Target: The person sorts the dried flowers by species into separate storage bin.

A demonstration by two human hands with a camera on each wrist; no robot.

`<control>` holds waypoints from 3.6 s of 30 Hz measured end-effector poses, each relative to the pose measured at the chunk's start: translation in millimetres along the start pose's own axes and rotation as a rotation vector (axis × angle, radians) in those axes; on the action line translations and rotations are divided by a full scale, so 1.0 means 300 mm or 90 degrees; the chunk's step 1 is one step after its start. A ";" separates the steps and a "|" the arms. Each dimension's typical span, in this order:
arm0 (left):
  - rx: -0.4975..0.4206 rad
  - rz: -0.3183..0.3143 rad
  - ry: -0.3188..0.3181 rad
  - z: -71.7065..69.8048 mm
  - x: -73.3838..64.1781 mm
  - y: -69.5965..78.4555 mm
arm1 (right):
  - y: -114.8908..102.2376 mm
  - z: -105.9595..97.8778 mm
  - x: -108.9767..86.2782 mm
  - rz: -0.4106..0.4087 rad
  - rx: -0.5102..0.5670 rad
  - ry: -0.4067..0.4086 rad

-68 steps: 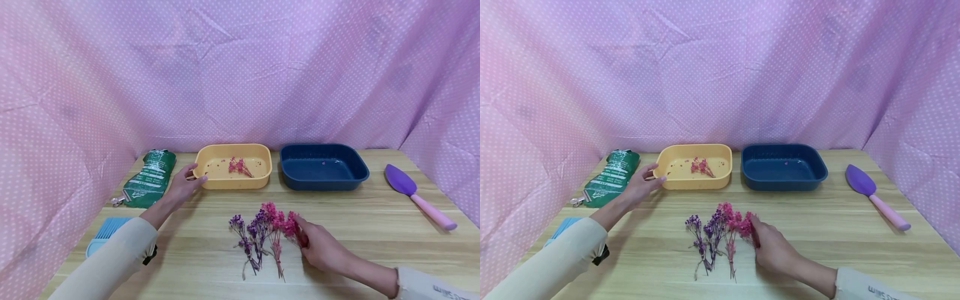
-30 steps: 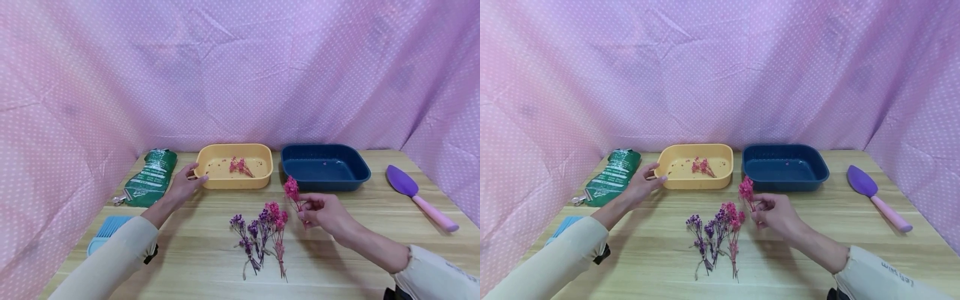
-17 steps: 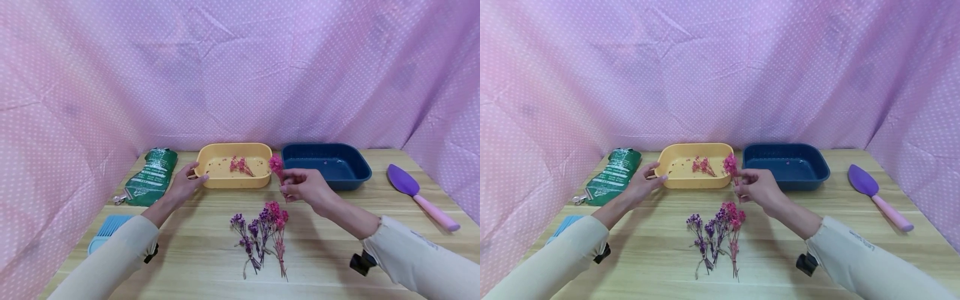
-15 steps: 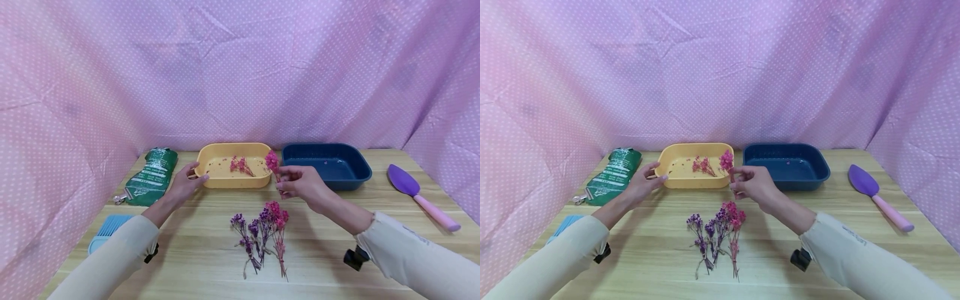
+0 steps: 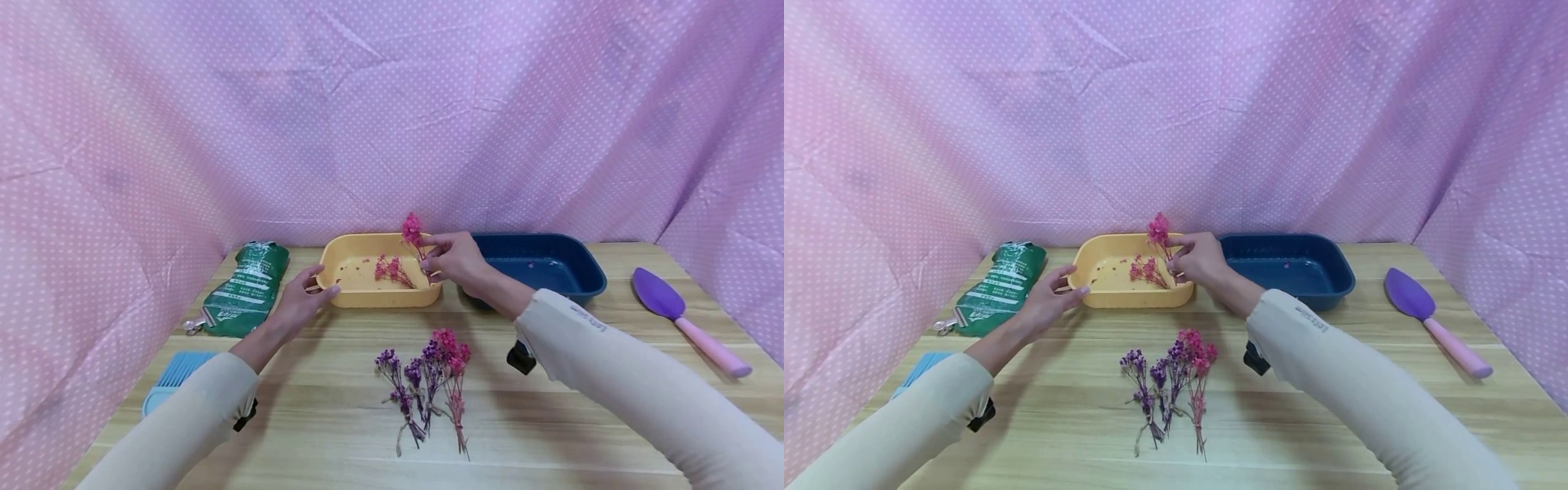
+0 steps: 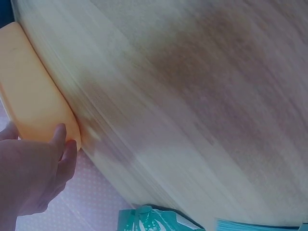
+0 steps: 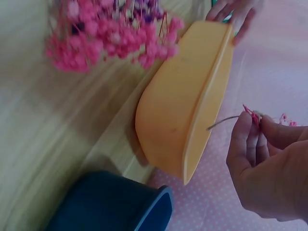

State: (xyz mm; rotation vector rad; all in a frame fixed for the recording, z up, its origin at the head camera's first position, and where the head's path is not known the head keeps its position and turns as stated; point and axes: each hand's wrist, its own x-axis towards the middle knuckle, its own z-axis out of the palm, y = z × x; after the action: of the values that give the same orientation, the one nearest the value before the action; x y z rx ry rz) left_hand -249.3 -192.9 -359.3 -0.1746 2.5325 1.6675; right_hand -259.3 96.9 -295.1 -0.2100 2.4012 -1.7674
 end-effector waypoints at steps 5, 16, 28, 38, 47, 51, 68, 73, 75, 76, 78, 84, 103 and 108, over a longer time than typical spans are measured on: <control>0.001 -0.006 0.003 0.003 -0.001 0.002 | 0.005 0.007 0.060 -0.002 -0.009 -0.002; 0.016 -0.006 0.001 -0.003 0.002 0.000 | 0.043 0.015 0.133 0.015 -0.014 -0.003; 0.016 -0.001 0.006 -0.001 0.008 -0.004 | 0.057 0.052 0.149 0.019 -0.092 -0.019; 0.025 -0.010 0.007 -0.004 0.005 -0.001 | 0.059 0.035 0.134 0.018 -0.063 -0.017; 0.027 -0.010 0.006 -0.004 0.005 -0.002 | 0.025 0.013 0.056 0.006 -0.029 -0.007; 0.028 -0.010 0.004 -0.004 0.006 -0.006 | 0.006 -0.014 -0.018 0.003 -0.021 -0.001; 0.038 -0.002 0.009 -0.002 0.001 -0.007 | 0.096 -0.220 -0.336 0.075 0.031 -0.072; 0.043 -0.004 0.010 -0.001 0.004 -0.006 | 0.131 -0.250 -0.398 0.097 0.062 -0.094; 0.045 -0.007 0.011 -0.002 0.005 -0.005 | 0.146 -0.252 -0.415 0.110 0.078 -0.099; 0.045 -0.007 0.010 -0.002 0.005 -0.005 | 0.155 -0.252 -0.422 0.116 0.085 -0.100; 0.045 -0.007 0.010 -0.002 0.005 -0.006 | 0.173 -0.248 -0.434 0.129 0.103 -0.105; 0.048 -0.001 0.008 -0.002 0.006 -0.005 | 0.216 -0.218 -0.464 0.166 0.148 -0.110; 0.036 -0.002 -0.006 -0.006 -0.005 0.002 | 0.295 -0.078 -0.523 0.247 0.210 -0.212; 0.034 -0.002 -0.007 -0.008 -0.004 -0.004 | 0.286 -0.039 -0.514 0.260 0.203 -0.215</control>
State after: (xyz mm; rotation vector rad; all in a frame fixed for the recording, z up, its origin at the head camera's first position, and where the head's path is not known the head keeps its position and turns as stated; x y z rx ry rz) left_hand -247.9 -195.5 -359.2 -0.1649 2.5651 1.5925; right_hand -112.7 164.3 -367.4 0.0204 1.7528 -1.7225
